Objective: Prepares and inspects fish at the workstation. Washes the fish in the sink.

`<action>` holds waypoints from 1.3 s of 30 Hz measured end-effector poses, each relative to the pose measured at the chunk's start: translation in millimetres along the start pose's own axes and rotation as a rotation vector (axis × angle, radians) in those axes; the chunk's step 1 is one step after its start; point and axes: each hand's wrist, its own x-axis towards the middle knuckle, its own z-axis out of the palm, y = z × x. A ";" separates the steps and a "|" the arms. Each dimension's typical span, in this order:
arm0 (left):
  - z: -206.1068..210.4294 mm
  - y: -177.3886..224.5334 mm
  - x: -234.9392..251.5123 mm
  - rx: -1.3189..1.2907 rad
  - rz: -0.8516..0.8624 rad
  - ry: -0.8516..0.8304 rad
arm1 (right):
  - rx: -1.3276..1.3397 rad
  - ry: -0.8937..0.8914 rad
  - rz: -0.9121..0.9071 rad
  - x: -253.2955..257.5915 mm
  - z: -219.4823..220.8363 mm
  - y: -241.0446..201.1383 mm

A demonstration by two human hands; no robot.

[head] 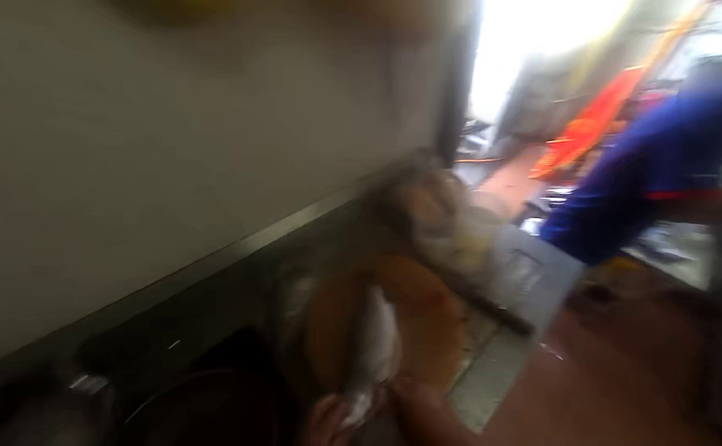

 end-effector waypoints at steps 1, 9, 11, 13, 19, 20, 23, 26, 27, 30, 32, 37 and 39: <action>4.7 -4.1 0.4 -0.010 0.028 0.028 | -0.030 -0.059 -0.023 3.4 3.3 -3.6; -6.5 -4.6 9.1 0.018 -0.050 -0.142 | -0.112 -0.071 -0.078 13.4 24.7 -1.1; -8.5 -8.0 10.9 0.013 -0.045 -0.158 | -0.104 -0.030 -0.151 11.1 30.1 0.9; -9.0 -13.5 9.7 -0.016 -0.037 -0.142 | -0.075 0.060 -0.161 15.5 26.8 6.7; -7.2 -20.9 8.3 -0.085 -0.075 -0.131 | -0.069 0.080 -0.154 16.7 39.7 3.4; -7.8 -21.8 7.6 -0.100 -0.093 -0.126 | -0.048 0.084 -0.125 18.4 36.3 5.1; -6.1 -21.8 8.1 -0.121 -0.123 -0.109 | -0.106 0.072 -0.113 14.7 38.9 1.0; -2.6 -24.5 6.2 -0.170 -0.125 -0.049 | -0.105 0.097 -0.139 10.7 36.5 -1.9; -2.1 -25.2 5.8 -0.185 -0.127 -0.029 | -0.096 0.116 -0.124 13.7 32.9 0.1; -0.3 -23.3 4.6 -0.192 -0.156 -0.026 | -0.138 0.079 -0.118 11.8 37.4 -1.2; 0.9 -25.2 3.3 -0.209 -0.173 -0.016 | -0.136 0.114 -0.156 8.2 41.1 -2.3; 5.0 -19.3 -0.4 -0.150 -0.220 -0.022 | -0.129 0.017 -0.074 7.9 27.3 -5.4; 6.1 -16.9 -3.2 -0.092 -0.184 -0.021 | -0.160 0.069 -0.154 0.8 31.9 -7.6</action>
